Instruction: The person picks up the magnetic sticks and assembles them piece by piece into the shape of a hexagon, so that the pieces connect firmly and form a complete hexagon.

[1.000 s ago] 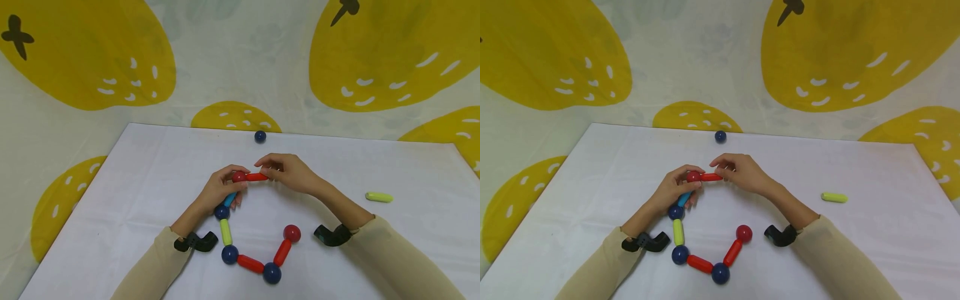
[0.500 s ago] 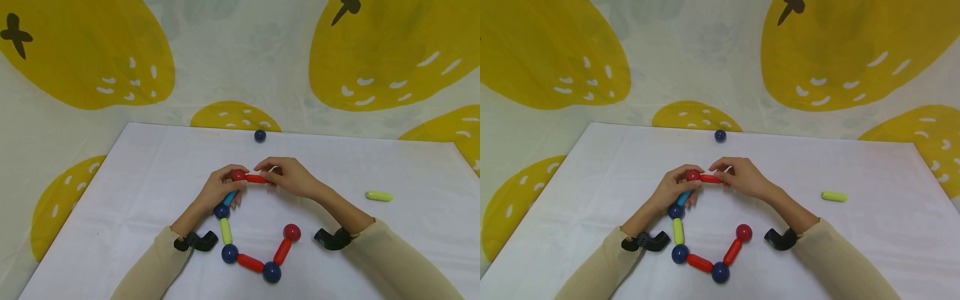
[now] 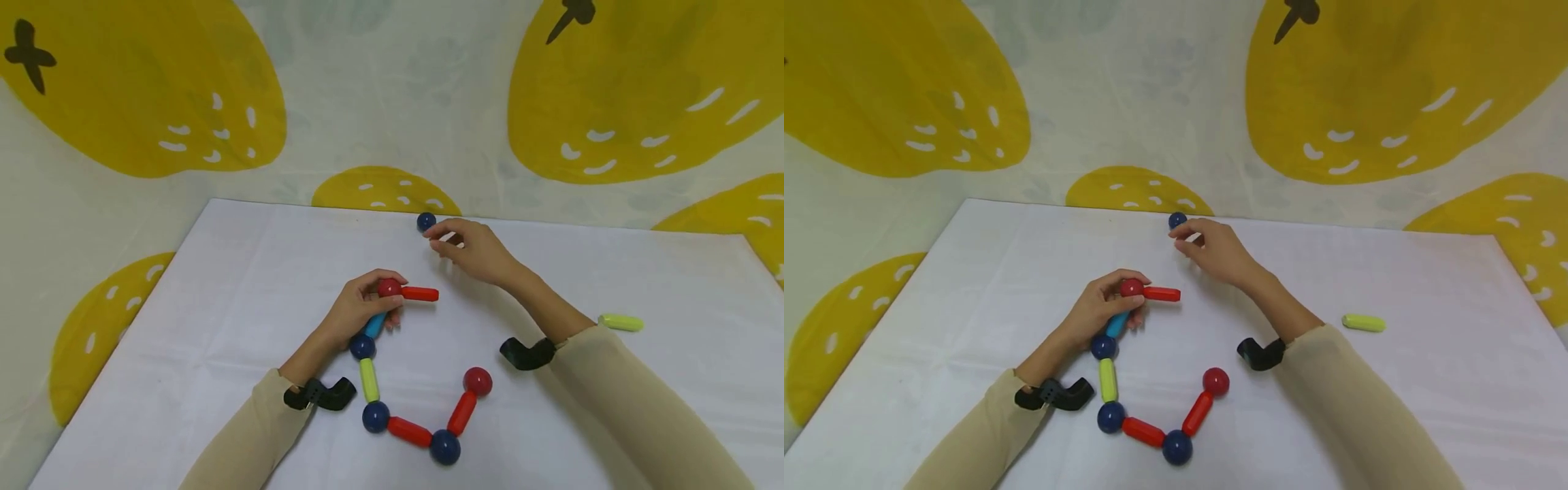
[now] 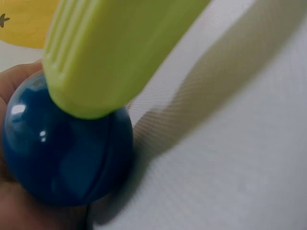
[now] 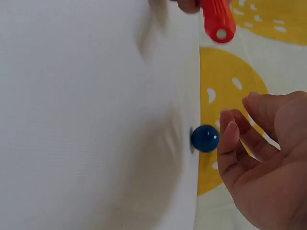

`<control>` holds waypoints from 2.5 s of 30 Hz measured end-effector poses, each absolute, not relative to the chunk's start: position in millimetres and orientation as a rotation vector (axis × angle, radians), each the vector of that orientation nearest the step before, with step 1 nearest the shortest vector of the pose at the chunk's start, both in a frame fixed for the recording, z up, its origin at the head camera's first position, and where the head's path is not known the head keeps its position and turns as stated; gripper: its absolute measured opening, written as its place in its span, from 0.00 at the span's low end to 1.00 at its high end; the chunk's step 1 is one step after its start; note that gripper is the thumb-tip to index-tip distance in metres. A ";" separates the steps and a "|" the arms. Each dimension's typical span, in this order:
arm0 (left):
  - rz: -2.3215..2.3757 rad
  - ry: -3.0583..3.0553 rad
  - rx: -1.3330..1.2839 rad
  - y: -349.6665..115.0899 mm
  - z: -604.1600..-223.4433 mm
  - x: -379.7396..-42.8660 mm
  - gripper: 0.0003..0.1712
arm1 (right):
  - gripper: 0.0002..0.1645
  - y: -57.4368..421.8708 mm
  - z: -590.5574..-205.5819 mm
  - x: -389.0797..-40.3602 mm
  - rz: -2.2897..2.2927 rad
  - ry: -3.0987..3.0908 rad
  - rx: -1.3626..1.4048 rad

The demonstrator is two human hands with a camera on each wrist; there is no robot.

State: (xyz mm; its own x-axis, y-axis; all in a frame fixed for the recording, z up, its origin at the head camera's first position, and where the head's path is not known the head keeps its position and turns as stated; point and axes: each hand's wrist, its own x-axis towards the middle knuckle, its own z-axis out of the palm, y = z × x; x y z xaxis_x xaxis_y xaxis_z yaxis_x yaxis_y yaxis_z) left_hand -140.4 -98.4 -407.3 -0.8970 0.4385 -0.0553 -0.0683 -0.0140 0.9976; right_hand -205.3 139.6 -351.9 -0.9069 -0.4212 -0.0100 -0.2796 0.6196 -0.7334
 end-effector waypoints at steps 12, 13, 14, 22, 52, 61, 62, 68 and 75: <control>1.969 1.902 0.416 -96.5 -409.4 -139.2 0.17 | 0.23 139.0 -366.6 -234.3 -1.075 2.767 -0.706; 1.969 1.902 0.417 -96.5 -409.2 -139.3 0.17 | 0.23 138.6 -365.8 -236.1 -1.073 2.773 -0.714; 1.968 1.899 0.417 -96.5 -409.2 -139.5 0.17 | 0.24 138.1 -365.0 -237.7 -1.068 2.777 -0.718; 1.964 1.889 0.411 -92.4 -411.6 -138.1 0.16 | 0.24 136.0 -367.8 -246.3 -0.973 2.761 -0.711; 1.948 1.901 0.411 -93.8 -410.7 -140.6 0.18 | 0.24 176.7 -345.2 -164.6 -1.077 2.679 -0.634; 1.967 1.916 0.438 -96.3 -410.0 -141.4 0.16 | 0.25 173.8 -354.4 -137.2 -1.146 2.602 -0.634; 1.967 1.915 0.437 -96.5 -410.0 -141.4 0.16 | 0.25 173.4 -356.0 -135.6 -1.151 2.595 -0.632; 1.962 1.920 0.440 -97.7 -410.4 -142.5 0.16 | 0.25 171.9 -363.3 -129.5 -1.190 2.558 -0.598; 1.961 1.908 0.445 -98.3 -411.1 -142.6 0.17 | 0.24 167.6 -364.3 -127.7 -1.192 2.533 -0.612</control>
State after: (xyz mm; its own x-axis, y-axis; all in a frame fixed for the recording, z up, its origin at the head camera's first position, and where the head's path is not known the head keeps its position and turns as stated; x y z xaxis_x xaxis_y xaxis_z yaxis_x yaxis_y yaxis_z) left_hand -142.6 -98.3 -411.1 -0.8827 0.4691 -0.0295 -0.0425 -0.0170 0.9990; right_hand -127.7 167.6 -364.3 -0.8727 -0.4838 -0.0663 -0.2572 0.5708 -0.7798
